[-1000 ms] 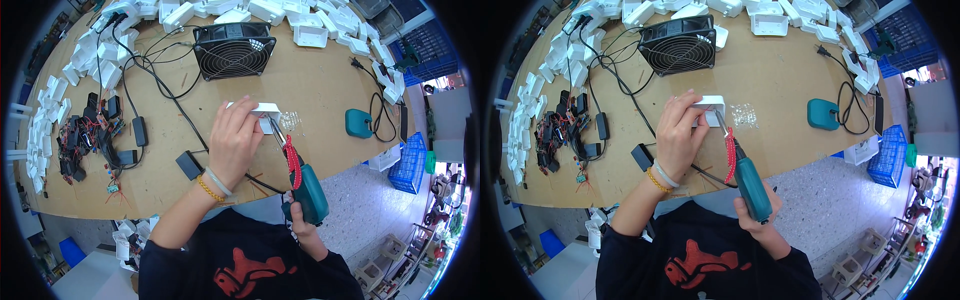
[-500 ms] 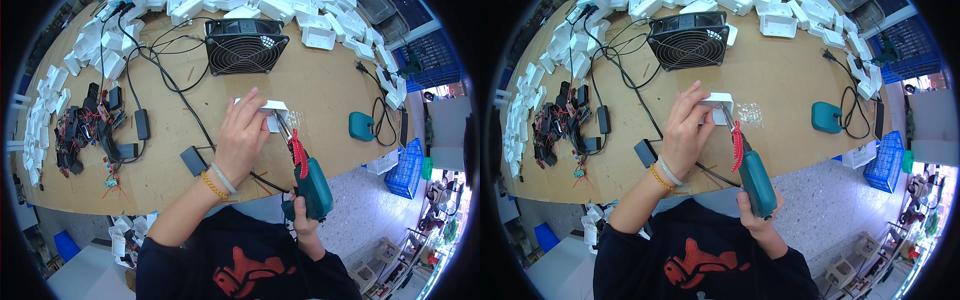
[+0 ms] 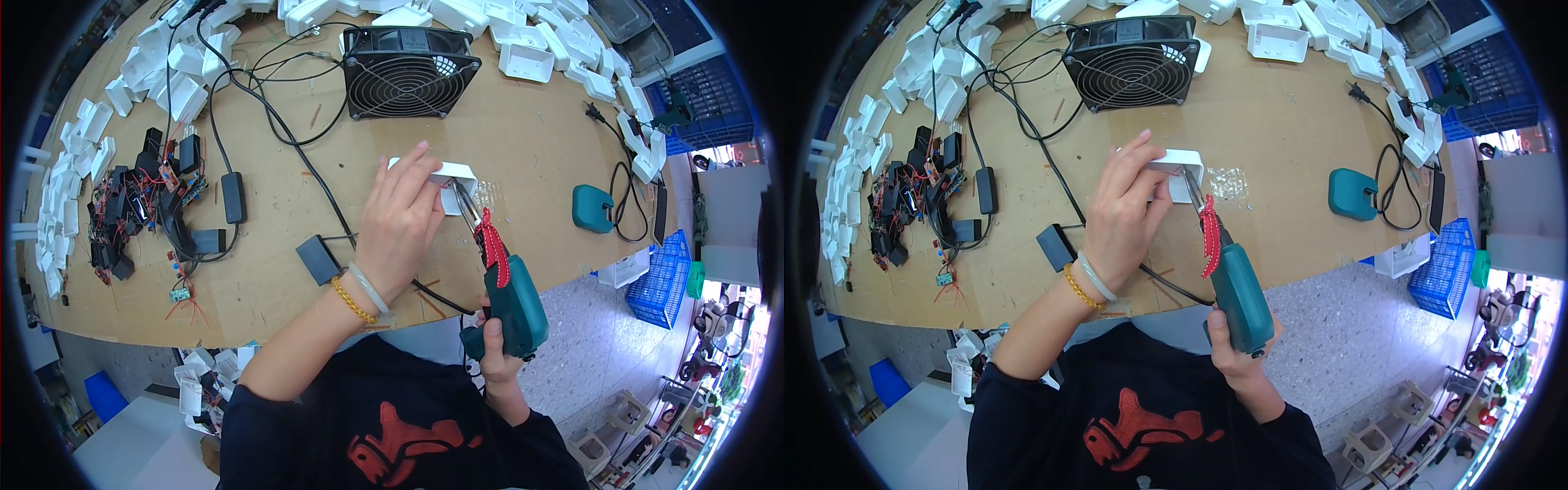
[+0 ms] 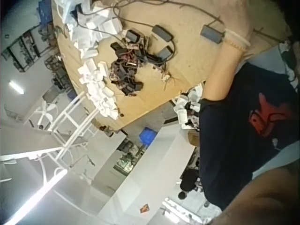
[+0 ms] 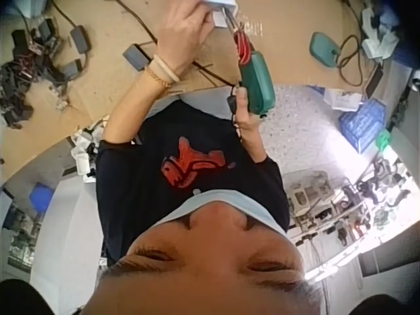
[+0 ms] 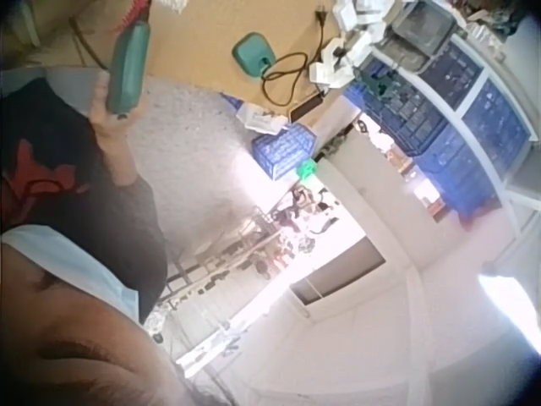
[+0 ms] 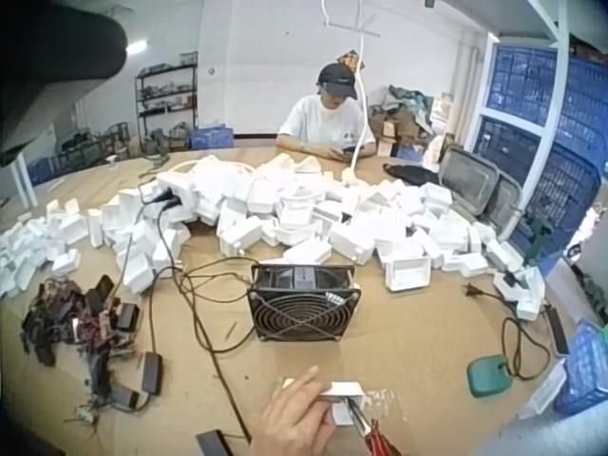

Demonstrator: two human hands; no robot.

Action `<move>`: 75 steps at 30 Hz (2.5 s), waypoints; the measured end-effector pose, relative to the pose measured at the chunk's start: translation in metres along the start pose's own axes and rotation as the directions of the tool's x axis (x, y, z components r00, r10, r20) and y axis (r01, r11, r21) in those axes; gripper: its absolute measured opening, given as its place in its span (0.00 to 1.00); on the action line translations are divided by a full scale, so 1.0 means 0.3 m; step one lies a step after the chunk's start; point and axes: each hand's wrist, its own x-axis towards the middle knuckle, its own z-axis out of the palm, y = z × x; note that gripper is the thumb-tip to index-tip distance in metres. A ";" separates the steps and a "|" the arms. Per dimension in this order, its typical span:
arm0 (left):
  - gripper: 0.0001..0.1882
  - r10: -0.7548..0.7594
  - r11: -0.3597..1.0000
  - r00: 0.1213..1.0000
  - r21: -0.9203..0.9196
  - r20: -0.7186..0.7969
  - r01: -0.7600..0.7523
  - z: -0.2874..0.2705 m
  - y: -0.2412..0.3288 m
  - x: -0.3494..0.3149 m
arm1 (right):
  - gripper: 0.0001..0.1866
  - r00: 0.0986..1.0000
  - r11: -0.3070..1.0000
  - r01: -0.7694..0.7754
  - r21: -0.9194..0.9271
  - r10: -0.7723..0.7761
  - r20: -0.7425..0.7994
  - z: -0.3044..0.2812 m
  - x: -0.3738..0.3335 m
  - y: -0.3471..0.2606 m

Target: Applying hot glue to white plastic housings to assemble electrical or mechanical components.

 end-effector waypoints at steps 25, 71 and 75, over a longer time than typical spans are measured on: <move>0.07 -0.014 1.000 1.000 -0.010 0.001 0.014 0.003 0.001 0.002 | 0.12 0.999 0.998 0.033 -0.058 -0.032 0.011 -0.005 -0.003 0.010; 0.08 -0.004 1.000 1.000 -0.001 0.024 0.004 0.014 0.000 -0.016 | 0.43 0.984 0.971 -0.155 0.184 0.168 -0.054 -0.142 -0.062 -0.030; 0.07 -0.017 1.000 0.999 0.009 0.029 0.017 -0.006 -0.007 -0.027 | 0.41 0.985 0.954 -0.161 0.252 0.172 -0.022 -0.122 -0.055 -0.023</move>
